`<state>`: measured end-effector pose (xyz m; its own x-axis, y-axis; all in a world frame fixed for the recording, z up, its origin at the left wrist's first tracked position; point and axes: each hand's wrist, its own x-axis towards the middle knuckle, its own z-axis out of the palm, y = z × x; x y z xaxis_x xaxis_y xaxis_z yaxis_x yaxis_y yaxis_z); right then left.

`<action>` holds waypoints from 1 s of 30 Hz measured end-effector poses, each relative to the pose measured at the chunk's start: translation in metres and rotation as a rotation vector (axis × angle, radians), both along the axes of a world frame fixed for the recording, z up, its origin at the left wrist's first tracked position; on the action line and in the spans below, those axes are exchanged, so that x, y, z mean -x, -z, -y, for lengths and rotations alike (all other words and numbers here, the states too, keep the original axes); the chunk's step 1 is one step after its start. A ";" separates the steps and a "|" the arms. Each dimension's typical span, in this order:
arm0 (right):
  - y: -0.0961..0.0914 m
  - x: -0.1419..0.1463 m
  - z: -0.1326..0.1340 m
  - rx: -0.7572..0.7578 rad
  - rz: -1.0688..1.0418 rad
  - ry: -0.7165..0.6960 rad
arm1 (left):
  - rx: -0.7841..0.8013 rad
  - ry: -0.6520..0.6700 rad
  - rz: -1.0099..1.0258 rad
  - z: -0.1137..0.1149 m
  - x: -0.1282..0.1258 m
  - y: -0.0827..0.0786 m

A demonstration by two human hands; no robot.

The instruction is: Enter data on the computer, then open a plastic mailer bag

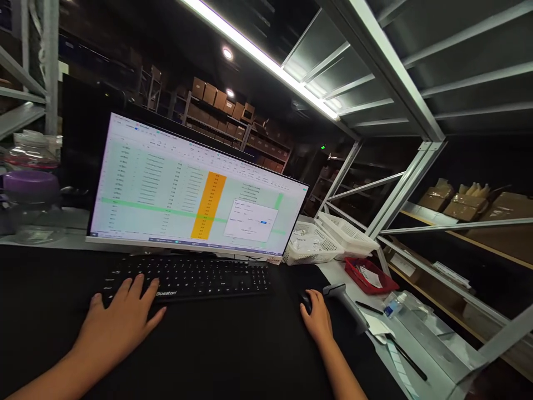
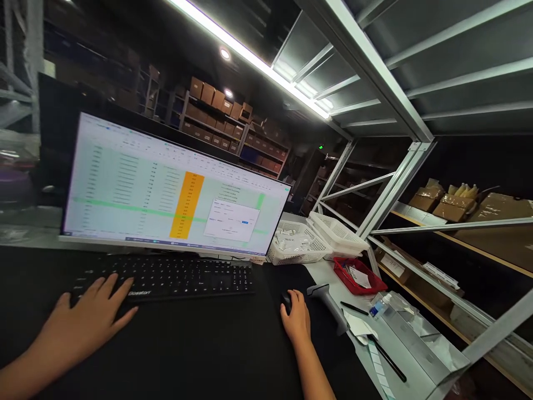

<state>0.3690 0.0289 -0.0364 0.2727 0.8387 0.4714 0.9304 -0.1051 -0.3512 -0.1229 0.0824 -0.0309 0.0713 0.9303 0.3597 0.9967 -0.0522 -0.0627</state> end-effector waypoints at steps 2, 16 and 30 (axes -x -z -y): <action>-0.001 0.001 0.001 -0.010 -0.001 -0.009 | 0.016 0.000 -0.012 0.000 0.000 -0.002; 0.000 0.000 0.004 -0.032 -0.021 -0.067 | 0.042 -0.077 -0.092 -0.002 -0.006 -0.002; 0.007 -0.007 0.001 -0.056 -0.041 -0.083 | 0.090 -0.095 -0.095 0.000 -0.010 -0.007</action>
<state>0.3756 0.0279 -0.0436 0.2235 0.8320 0.5078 0.9197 -0.0076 -0.3924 -0.1132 0.0820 -0.0242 0.0116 0.9626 0.2707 0.9872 0.0321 -0.1563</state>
